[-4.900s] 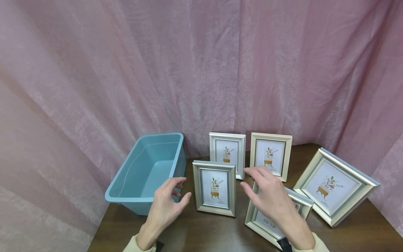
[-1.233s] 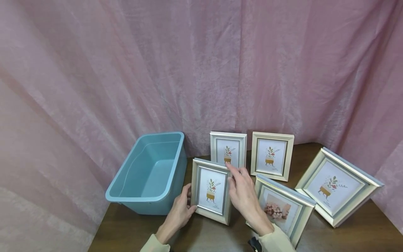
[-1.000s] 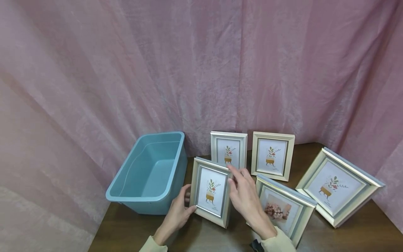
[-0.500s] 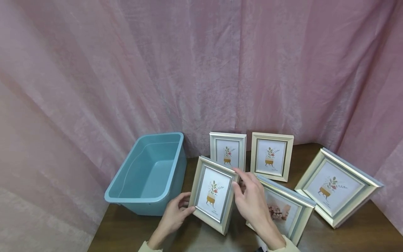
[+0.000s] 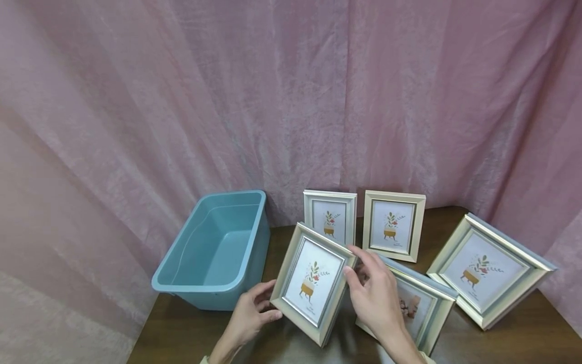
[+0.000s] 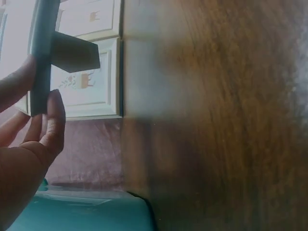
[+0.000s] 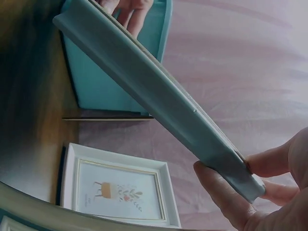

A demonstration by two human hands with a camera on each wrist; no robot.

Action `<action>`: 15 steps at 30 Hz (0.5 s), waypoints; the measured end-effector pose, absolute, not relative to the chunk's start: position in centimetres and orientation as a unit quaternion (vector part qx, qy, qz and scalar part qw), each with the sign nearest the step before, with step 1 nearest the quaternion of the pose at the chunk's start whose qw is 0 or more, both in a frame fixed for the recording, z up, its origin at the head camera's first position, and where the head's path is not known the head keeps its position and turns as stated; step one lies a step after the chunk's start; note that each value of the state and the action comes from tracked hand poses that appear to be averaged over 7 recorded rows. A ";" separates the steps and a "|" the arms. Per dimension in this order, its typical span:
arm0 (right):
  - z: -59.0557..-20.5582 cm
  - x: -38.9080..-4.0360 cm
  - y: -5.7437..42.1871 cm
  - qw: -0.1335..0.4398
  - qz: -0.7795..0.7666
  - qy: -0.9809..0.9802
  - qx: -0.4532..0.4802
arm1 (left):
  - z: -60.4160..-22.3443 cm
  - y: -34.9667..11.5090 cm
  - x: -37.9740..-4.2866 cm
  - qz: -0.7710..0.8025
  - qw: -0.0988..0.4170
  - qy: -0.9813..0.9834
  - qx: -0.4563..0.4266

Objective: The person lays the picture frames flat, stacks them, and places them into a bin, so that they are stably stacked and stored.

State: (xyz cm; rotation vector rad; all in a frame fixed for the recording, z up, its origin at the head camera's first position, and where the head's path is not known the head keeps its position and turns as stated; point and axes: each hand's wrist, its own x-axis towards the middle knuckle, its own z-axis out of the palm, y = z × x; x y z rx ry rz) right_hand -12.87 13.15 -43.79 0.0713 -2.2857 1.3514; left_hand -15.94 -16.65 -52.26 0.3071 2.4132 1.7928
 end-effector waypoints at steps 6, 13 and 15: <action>-43.7 -12.2 13.4 0.233 0.513 -0.826 0.002 | -52.5 -17.0 -15.7 0.649 0.060 0.753 0.087; -43.7 -11.7 13.7 0.210 0.537 -0.816 -0.035 | -53.0 -17.7 -15.4 0.703 0.065 0.702 0.089; -43.8 -11.5 13.7 0.201 0.539 -0.816 -0.047 | -53.2 -17.9 -15.4 0.715 0.068 0.690 0.094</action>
